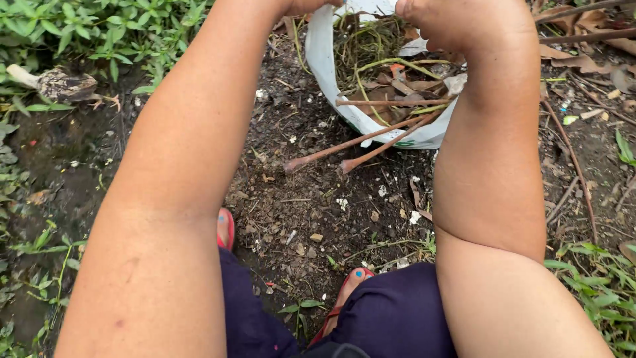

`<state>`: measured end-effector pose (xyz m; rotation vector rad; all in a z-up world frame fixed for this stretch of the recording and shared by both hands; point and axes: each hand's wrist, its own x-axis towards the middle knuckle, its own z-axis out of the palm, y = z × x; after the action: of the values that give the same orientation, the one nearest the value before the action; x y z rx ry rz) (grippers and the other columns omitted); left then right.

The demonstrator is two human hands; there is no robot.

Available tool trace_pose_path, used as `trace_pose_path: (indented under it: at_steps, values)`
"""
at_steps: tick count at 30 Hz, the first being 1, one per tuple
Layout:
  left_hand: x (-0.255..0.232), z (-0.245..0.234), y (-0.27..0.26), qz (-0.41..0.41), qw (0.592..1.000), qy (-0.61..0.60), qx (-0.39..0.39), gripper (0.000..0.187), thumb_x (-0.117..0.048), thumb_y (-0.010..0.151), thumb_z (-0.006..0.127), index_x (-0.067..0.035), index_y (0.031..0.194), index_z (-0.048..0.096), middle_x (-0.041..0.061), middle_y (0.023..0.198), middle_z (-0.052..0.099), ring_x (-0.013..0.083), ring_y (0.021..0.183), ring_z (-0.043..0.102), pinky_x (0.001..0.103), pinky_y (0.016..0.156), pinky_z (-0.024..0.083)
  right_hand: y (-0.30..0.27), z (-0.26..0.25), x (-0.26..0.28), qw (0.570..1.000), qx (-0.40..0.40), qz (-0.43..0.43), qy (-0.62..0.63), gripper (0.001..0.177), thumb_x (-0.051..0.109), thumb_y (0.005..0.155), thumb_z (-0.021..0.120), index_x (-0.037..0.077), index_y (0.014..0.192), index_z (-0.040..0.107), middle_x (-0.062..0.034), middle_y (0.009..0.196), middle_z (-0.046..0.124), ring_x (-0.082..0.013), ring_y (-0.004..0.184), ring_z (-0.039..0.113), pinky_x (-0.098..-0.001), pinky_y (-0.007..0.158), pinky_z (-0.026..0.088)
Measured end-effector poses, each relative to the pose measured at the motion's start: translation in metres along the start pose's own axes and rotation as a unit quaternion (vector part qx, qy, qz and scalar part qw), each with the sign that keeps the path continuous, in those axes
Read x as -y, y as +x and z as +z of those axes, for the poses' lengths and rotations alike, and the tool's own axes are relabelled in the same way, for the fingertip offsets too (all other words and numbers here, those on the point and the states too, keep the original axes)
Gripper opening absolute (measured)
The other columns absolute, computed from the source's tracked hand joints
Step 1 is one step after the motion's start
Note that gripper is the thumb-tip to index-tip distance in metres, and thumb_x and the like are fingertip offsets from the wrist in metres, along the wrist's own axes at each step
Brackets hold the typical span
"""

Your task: The person collects weeds, dry leaves, twigs, and litter from the ground by hand and puts them into plastic bags.

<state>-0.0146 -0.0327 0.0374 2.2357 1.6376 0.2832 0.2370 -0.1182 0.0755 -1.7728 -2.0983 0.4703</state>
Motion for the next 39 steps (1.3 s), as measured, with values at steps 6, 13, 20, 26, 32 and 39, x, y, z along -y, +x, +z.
trace_pose_path:
  at_steps: [6,13,20,26,32,39]
  values:
    - [0.005,-0.013,-0.010,-0.015,0.999,0.040,0.031,0.043,-0.050,0.094,0.062,-0.011,0.109,0.071,0.010,0.087,0.071,0.0230,0.070,0.065,0.044,0.063,0.053,-0.015,-0.004,0.027,0.990,-0.068,-0.118,-0.042,0.036,0.037,0.096,0.071,0.001,0.093,0.072,-0.0181,0.075,0.069,-0.0340,0.061,0.064,-0.0502,0.059,0.050]
    - [0.031,-0.015,0.008,0.016,0.986,-0.131,0.101,0.047,-0.052,0.095,0.055,-0.013,0.114,0.073,0.003,0.098,0.074,0.0163,0.087,0.067,0.044,0.071,0.053,-0.037,0.028,0.095,0.943,-0.136,-0.266,-0.149,0.024,0.026,0.094,0.069,0.006,0.083,0.076,-0.0196,0.076,0.071,-0.0405,0.068,0.068,-0.0529,0.066,0.055]
    - [0.136,-0.003,0.018,0.221,0.968,0.116,0.001,0.037,-0.046,0.085,0.074,-0.011,0.088,0.086,0.019,0.098,0.076,0.0438,0.117,0.054,0.054,0.108,0.035,-0.053,0.054,0.178,0.957,0.058,-0.202,-0.199,0.014,0.013,0.079,0.061,0.008,0.083,0.074,-0.0164,0.078,0.072,-0.0411,0.076,0.071,-0.0532,0.067,0.055]
    - [0.310,0.049,0.077,0.009,0.976,0.184,0.120,0.034,-0.031,0.096,0.056,-0.005,0.100,0.079,0.021,0.102,0.077,0.0385,0.092,0.075,0.045,0.090,0.057,-0.024,0.087,0.225,0.942,0.180,-0.129,-0.252,0.035,0.005,0.069,0.061,0.010,0.101,0.074,-0.0142,0.090,0.074,-0.0378,0.087,0.071,-0.0500,0.076,0.057]
    - [0.401,0.113,0.104,0.043,0.979,0.157,0.120,0.029,-0.019,0.086,0.060,-0.008,0.106,0.078,0.019,0.112,0.074,0.0397,0.100,0.070,0.046,0.091,0.055,0.049,0.153,0.258,0.917,0.273,-0.065,-0.285,0.031,0.005,0.080,0.061,0.012,0.106,0.074,-0.0150,0.102,0.074,-0.0369,0.098,0.071,-0.0500,0.085,0.055]
    - [0.412,0.113,0.074,0.006,0.991,-0.092,0.099,0.037,-0.019,0.094,0.060,-0.017,0.127,0.075,0.014,0.129,0.070,0.0362,0.117,0.066,0.043,0.102,0.051,0.138,0.246,0.281,0.872,0.339,-0.070,-0.347,0.036,0.013,0.094,0.056,0.012,0.128,0.066,-0.0124,0.126,0.069,-0.0328,0.116,0.067,-0.0472,0.093,0.055]
